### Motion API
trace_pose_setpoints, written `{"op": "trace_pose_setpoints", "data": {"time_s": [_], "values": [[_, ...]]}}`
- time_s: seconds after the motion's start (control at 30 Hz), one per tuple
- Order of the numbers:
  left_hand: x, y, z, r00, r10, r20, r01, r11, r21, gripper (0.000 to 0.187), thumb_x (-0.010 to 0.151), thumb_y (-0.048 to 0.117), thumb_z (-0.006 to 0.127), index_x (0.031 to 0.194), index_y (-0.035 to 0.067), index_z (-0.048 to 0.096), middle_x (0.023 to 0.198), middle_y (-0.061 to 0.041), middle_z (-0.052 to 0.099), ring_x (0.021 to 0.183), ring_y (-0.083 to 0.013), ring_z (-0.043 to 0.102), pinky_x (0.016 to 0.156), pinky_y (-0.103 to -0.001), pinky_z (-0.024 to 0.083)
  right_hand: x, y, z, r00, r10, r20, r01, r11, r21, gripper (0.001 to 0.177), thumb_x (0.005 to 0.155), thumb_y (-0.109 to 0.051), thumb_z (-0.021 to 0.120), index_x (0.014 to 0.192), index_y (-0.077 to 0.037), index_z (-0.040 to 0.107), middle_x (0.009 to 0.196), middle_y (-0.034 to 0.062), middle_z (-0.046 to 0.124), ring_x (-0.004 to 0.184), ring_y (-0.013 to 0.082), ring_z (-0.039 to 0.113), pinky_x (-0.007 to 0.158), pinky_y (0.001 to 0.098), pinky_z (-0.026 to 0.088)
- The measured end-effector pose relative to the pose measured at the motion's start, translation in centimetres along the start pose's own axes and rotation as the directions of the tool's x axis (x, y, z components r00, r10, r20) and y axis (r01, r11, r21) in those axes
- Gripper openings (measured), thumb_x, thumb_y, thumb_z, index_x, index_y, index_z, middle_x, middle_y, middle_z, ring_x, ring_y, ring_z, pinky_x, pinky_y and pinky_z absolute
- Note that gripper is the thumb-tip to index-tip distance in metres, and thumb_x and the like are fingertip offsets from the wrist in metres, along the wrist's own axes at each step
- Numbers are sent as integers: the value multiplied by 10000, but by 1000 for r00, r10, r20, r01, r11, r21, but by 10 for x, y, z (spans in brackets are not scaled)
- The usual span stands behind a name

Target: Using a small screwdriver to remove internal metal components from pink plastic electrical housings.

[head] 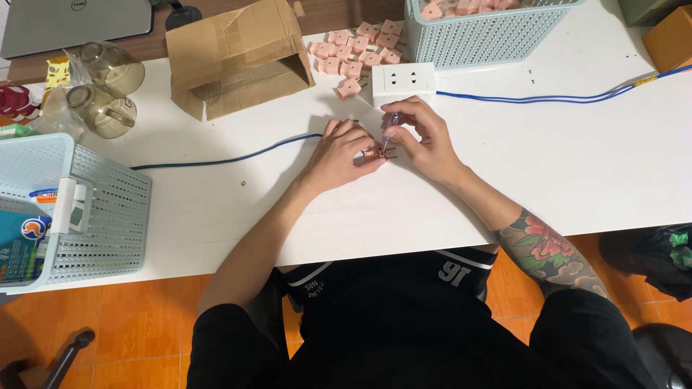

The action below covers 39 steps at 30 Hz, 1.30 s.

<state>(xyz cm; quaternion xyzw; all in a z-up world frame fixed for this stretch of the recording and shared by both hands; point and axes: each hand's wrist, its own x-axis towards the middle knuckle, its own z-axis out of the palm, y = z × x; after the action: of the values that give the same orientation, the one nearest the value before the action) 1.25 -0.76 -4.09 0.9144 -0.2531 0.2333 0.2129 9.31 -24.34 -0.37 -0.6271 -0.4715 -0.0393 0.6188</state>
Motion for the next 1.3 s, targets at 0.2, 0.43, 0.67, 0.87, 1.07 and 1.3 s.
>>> {"op": "trace_pose_setpoints", "data": {"time_s": [0.2, 0.43, 0.67, 0.87, 1.07, 1.3], "values": [[-1, 0, 1, 1000, -7, -18, 8, 1000, 13, 290, 1035, 488, 842, 1069, 201, 829, 1046, 2, 791, 1184, -188, 667, 1035, -424, 460, 7, -21, 2, 999, -54, 6, 55, 995, -82, 387, 1096, -61, 813, 1472, -20, 733, 1357, 173, 690, 1298, 317, 715, 1107, 487, 606], [-2, -2, 4, 999, -31, 12, 31, 1000, -8, 303, 1044, 497, 831, 1089, 198, 841, 1061, -4, 795, 1184, -176, 653, 1048, -417, 441, 7, -37, 8, 996, 93, 11, -94, 992, 79, 384, 1171, -44, 644, 1549, 24, 653, 1264, 209, 722, 1242, 329, 758, 1078, 510, 640], [-1, -2, 2, 998, -51, 34, 51, 999, 9, 316, 1052, 503, 819, 1112, 195, 853, 1073, -15, 810, 1205, -176, 648, 1070, -419, 436, 3, -24, 4, 1000, 25, -1, -25, 999, -29, 383, 1133, -56, 737, 1509, 9, 701, 1234, 167, 679, 1236, 304, 715, 1129, 504, 589], [0, 1, -1, 999, -37, 2, 37, 999, 7, 307, 1049, 501, 824, 1093, 199, 851, 1053, -8, 804, 1192, -171, 651, 1058, -411, 444, 5, -19, 1, 1000, -27, -1, 27, 999, -47, 399, 1112, -60, 770, 1498, 19, 710, 1279, 186, 673, 1259, 333, 710, 1140, 536, 581], [0, 0, 1, 1000, -31, -2, 31, 1000, 3, 303, 1052, 489, 825, 1122, 195, 848, 1057, -7, 796, 1188, -167, 652, 1056, -405, 447, 8, -40, 6, 1000, 7, -8, -7, 1000, -29, 379, 1156, -53, 696, 1529, 18, 694, 1211, 183, 689, 1209, 311, 731, 1117, 530, 587], [0, 4, -2, 1000, -31, -2, 31, 999, 12, 301, 1063, 480, 817, 1129, 186, 839, 1056, -8, 792, 1189, -169, 658, 1057, -403, 447, 5, -12, 0, 998, -66, 10, 67, 989, -130, 428, 1128, -37, 754, 1551, -7, 694, 1198, 174, 702, 1192, 340, 738, 1109, 546, 572]]}}
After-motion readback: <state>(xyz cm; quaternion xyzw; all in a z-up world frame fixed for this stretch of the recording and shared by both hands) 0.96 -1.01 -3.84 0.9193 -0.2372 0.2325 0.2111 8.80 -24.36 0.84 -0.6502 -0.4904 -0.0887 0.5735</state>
